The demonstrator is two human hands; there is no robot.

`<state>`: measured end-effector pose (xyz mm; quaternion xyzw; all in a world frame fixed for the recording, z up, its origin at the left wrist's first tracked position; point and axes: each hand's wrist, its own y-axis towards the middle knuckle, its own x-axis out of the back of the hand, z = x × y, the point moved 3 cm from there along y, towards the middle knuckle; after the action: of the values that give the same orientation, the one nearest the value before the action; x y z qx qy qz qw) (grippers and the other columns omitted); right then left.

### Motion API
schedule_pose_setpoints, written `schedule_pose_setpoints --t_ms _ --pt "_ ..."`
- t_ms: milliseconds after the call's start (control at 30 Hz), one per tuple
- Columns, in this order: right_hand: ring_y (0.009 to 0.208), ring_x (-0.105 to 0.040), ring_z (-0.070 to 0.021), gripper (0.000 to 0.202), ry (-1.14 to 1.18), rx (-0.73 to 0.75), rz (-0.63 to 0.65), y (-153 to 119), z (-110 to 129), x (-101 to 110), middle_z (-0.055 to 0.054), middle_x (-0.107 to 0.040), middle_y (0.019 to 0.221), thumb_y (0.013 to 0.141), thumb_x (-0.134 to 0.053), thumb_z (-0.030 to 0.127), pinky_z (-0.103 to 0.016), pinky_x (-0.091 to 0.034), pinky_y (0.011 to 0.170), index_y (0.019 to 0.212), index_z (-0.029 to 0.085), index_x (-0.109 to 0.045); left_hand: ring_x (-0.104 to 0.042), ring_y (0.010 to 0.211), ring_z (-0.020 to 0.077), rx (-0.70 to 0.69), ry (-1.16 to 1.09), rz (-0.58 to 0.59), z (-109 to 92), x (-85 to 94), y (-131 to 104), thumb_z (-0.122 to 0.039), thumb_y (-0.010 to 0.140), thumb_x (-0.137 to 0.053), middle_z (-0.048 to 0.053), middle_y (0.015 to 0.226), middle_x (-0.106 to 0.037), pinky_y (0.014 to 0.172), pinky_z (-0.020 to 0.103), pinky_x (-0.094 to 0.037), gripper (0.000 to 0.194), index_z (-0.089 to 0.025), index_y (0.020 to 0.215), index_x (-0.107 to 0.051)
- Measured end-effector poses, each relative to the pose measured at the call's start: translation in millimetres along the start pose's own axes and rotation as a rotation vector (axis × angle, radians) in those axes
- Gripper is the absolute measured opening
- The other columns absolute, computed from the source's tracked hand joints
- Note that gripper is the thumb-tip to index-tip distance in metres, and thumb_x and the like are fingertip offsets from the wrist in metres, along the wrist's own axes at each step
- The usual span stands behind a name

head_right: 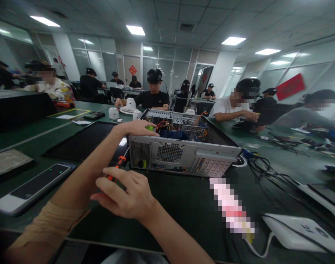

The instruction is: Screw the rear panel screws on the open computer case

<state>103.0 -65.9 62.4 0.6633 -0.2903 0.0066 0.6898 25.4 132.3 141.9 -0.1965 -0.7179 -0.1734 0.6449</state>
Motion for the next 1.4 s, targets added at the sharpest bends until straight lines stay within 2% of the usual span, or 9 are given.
schedule_pose_setpoints --t_ms 100,300,400,500,567,667,1000,1233,1400 --pt "0.096 -0.068 -0.0129 0.017 -0.059 -0.010 -0.017 -1.2 -0.7 -0.1 -0.007 -0.069 0.111 0.093 -0.064 0.034 -0.022 -0.054 0.085 0.104 0.021 -0.066 -0.046 0.134 0.0329 0.001 -0.001 -0.006 0.2 0.4 -0.2 -0.084 0.079 -0.039 0.008 0.152 -0.045 0.109 0.040 -0.034 0.092 -0.024 0.149 -0.044" --pt "0.093 -0.070 -0.0124 0.023 0.026 -0.016 -0.100 -0.7 -4.3 -1.4 -0.007 -0.073 0.100 0.092 -0.066 0.034 -0.020 -0.054 0.079 0.104 0.017 -0.057 -0.048 0.132 0.0342 -0.006 -0.014 -0.012 0.1 1.2 -1.7 -0.083 0.080 -0.040 0.010 0.150 -0.048 0.107 0.040 -0.035 0.092 -0.022 0.149 -0.045" --pt "0.087 -0.071 -0.0116 0.024 -0.019 -0.002 -0.104 0.6 -5.8 2.0 -0.007 -0.073 0.102 0.090 -0.069 0.039 -0.019 -0.054 0.074 0.099 0.018 -0.061 -0.046 0.133 0.0345 -0.017 -0.014 -0.010 2.0 -0.2 0.3 -0.084 0.079 -0.039 0.009 0.152 -0.046 0.108 0.040 -0.034 0.093 -0.023 0.149 -0.044" --pt "0.082 -0.071 -0.0102 0.025 -0.036 0.008 -0.102 2.6 -5.3 5.4 -0.006 -0.073 0.101 0.089 -0.070 0.040 -0.018 -0.055 0.077 0.100 0.018 -0.065 -0.045 0.134 0.0340 -0.028 -0.014 -0.007 3.1 -1.4 1.9 -0.084 0.079 -0.038 0.009 0.153 -0.044 0.109 0.040 -0.033 0.093 -0.023 0.149 -0.044" --pt "0.088 -0.071 -0.0105 0.023 -0.006 0.030 -0.070 4.0 -3.6 4.9 -0.006 -0.073 0.100 0.091 -0.069 0.036 -0.017 -0.055 0.082 0.103 0.017 -0.065 -0.045 0.135 0.0332 -0.026 -0.016 -0.006 2.8 -1.2 1.4 -0.084 0.079 -0.039 0.008 0.153 -0.044 0.109 0.039 -0.033 0.092 -0.024 0.149 -0.045" --pt "0.100 -0.070 -0.0113 0.023 0.037 0.047 -0.021 4.7 -1.2 1.5 -0.008 -0.074 0.107 0.094 -0.064 0.031 -0.017 -0.055 0.086 0.109 0.014 -0.063 -0.045 0.135 0.0332 -0.018 -0.018 -0.006 1.2 0.1 -1.0 -0.083 0.079 -0.040 0.010 0.153 -0.044 0.110 0.039 -0.033 0.093 -0.022 0.150 -0.044" --pt "0.119 -0.063 -0.0150 0.026 0.058 0.037 0.067 2.6 -0.1 -1.2 -0.018 -0.066 0.126 0.100 -0.044 0.017 -0.022 -0.054 0.092 0.121 0.008 -0.056 -0.046 0.133 0.0343 -0.004 -0.010 -0.008 0.5 0.3 -1.1 -0.081 0.080 -0.041 0.008 0.151 -0.047 0.108 0.039 -0.034 0.090 -0.023 0.149 -0.045" --pt "0.111 -0.065 -0.0149 0.028 0.052 0.033 0.025 -2.0 -4.8 0.0 -0.015 -0.062 0.130 0.098 -0.037 0.012 -0.024 -0.056 0.085 0.120 0.013 -0.055 -0.044 0.134 0.0337 -0.004 0.003 0.002 -2.3 0.9 -3.3 -0.078 0.082 -0.040 0.006 0.154 -0.043 0.109 0.039 -0.034 0.087 -0.024 0.150 -0.042" --pt "0.109 -0.065 -0.0141 0.026 0.076 0.015 0.062 -0.3 -3.3 -0.7 -0.014 -0.061 0.133 0.098 -0.037 0.012 -0.022 -0.056 0.081 0.115 0.015 -0.056 -0.045 0.134 0.0325 0.000 0.007 0.002 -3.7 1.9 -4.5 -0.076 0.084 -0.039 0.009 0.152 -0.045 0.109 0.039 -0.034 0.086 -0.021 0.149 -0.044"
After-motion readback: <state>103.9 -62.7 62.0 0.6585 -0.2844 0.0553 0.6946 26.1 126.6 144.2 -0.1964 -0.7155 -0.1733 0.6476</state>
